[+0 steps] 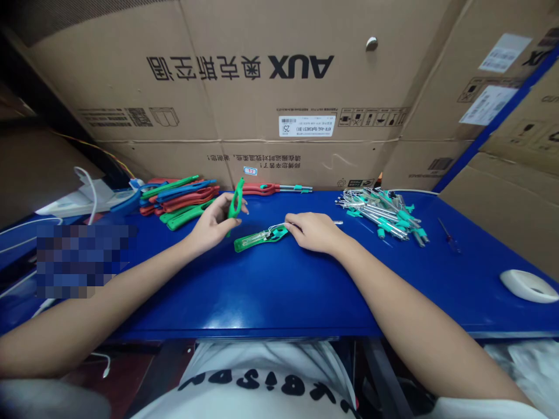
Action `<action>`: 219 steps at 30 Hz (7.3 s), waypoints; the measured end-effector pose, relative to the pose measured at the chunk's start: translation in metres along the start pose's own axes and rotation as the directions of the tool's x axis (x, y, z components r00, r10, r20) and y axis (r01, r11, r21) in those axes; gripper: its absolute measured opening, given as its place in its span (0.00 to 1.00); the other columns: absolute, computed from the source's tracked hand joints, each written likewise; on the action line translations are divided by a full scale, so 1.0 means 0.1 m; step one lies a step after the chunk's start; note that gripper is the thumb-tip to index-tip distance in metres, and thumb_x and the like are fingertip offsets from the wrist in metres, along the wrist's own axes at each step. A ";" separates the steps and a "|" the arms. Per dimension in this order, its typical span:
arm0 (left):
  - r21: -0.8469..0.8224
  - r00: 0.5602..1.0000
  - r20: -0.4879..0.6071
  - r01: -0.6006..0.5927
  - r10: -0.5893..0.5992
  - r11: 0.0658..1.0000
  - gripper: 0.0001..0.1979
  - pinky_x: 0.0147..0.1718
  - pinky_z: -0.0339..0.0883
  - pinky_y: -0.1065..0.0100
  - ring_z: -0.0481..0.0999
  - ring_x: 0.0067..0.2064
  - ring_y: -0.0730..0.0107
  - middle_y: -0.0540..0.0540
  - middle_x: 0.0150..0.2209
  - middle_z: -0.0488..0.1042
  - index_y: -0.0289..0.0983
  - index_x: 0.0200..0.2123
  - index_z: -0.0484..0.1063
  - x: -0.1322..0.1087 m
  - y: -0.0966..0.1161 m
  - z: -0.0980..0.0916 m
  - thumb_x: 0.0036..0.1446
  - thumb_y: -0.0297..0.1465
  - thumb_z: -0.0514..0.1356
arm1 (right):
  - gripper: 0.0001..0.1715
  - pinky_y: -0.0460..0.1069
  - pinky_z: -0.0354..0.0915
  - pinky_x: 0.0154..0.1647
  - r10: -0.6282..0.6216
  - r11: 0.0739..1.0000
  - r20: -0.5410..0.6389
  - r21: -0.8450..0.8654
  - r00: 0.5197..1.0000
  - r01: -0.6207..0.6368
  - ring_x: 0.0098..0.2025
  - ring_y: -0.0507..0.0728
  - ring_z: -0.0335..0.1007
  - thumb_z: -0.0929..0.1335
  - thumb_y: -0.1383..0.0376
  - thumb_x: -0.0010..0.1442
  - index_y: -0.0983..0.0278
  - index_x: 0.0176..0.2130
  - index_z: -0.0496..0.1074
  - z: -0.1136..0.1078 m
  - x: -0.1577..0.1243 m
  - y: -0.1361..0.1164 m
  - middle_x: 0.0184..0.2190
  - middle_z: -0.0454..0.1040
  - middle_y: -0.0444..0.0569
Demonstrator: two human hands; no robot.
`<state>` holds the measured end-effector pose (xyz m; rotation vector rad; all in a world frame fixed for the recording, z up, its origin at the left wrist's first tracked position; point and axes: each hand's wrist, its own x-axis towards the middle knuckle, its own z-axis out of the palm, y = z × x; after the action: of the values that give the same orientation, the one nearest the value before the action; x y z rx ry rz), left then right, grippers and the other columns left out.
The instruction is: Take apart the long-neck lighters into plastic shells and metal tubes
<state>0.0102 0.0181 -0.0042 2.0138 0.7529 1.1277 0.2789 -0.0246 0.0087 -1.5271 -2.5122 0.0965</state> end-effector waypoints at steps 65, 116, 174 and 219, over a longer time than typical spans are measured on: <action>0.433 0.912 0.410 -0.202 0.007 0.878 0.29 0.50 0.70 0.61 0.78 0.47 0.58 0.39 0.50 0.75 0.37 0.62 0.71 -0.04 0.11 -0.05 0.59 0.40 0.67 | 0.34 0.71 0.57 0.61 0.679 0.678 -0.307 -0.085 0.667 -0.730 0.66 0.81 0.56 0.65 0.54 0.66 0.72 0.62 0.67 -0.22 -0.12 1.02 0.65 0.57 0.76; 0.922 0.920 -0.347 0.371 -0.183 0.115 0.18 0.57 0.63 0.52 0.73 0.54 0.47 0.35 0.50 0.77 0.35 0.51 0.75 0.21 0.03 -1.67 0.66 0.38 0.53 | 0.28 0.64 0.60 0.60 0.117 0.992 -0.286 -0.006 0.951 -0.124 0.61 0.70 0.60 0.63 0.66 0.63 0.64 0.62 0.66 0.44 1.08 0.24 0.61 0.68 0.59; 0.956 0.981 -0.127 0.161 -0.149 0.245 0.17 0.54 0.65 0.53 0.70 0.56 0.47 0.37 0.53 0.72 0.40 0.44 0.81 0.14 0.04 -0.91 0.61 0.43 0.60 | 0.24 0.61 0.64 0.56 -0.009 0.998 -0.044 0.063 0.999 0.012 0.56 0.67 0.67 0.66 0.50 0.66 0.62 0.54 0.69 0.19 0.03 0.08 0.54 0.71 0.58; 0.810 0.930 -0.139 0.305 -0.340 0.501 0.37 0.68 0.54 0.48 0.57 0.71 0.44 0.25 0.70 0.57 0.25 0.68 0.54 -0.01 -0.51 -0.13 0.68 0.48 0.50 | 0.21 0.58 0.65 0.51 -0.129 0.968 0.022 0.220 0.991 0.121 0.50 0.64 0.69 0.65 0.51 0.68 0.61 0.52 0.72 0.15 0.01 0.17 0.49 0.73 0.56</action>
<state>-0.0091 0.0510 -0.0405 2.4352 1.8242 0.5013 0.2908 -0.0150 -0.0082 -1.2909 -2.5200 0.3704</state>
